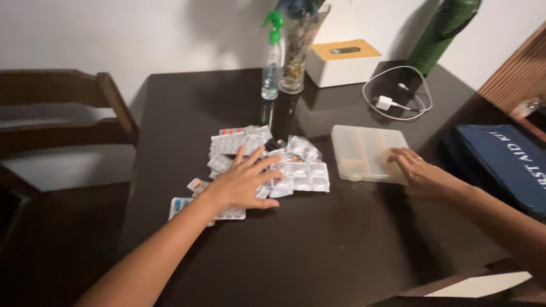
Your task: The person empties a blue first-aid kit onto a table, then opens a compartmentalized pill organizer. They sort various blister packs and individually wrapped items by type and color, placing them into the organizer's compartments. The person also unwraps small packets and arranges the contents on the table.
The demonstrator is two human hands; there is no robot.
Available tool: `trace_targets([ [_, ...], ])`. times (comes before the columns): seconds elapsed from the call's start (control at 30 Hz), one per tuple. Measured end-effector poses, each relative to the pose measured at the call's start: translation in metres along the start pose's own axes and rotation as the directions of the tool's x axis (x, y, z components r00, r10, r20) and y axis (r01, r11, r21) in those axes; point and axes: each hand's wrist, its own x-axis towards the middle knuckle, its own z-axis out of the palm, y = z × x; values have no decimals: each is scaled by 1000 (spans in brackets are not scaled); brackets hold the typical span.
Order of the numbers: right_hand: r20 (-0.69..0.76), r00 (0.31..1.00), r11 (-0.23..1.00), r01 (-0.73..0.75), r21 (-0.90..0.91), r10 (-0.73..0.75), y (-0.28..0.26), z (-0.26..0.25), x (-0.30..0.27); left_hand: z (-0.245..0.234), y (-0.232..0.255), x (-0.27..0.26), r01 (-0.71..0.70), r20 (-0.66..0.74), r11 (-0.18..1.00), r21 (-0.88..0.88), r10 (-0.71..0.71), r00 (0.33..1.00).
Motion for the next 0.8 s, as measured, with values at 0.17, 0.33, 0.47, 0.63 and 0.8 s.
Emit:
trace_targets([
  [0.17, 100, 993, 993, -53, -104, 64, -7, -2, 4, -10, 15, 2, -103, -230, 995, 8, 103, 968],
  [0.33, -127, 984, 975, 95, -201, -123, 6, -10, 0, -22, 44, 10, -14, -346, 973, -232, -69, 936],
  [0.47, -359, 927, 994, 100, -34, -106, 1, -31, -7, -22, 57, 48, 240, 84, 376, -895, -386, 919],
  [0.63, -411, 909, 990, 110, 89, -64, -50, -63, -26, -5, 66, 109, 342, 766, -808, -480, -196, 612],
  [0.8, -468, 868, 982, 190, 0, -168, -100, -78, -62, 28, 78, 112, 113, 454, -814, -569, -197, 869],
])
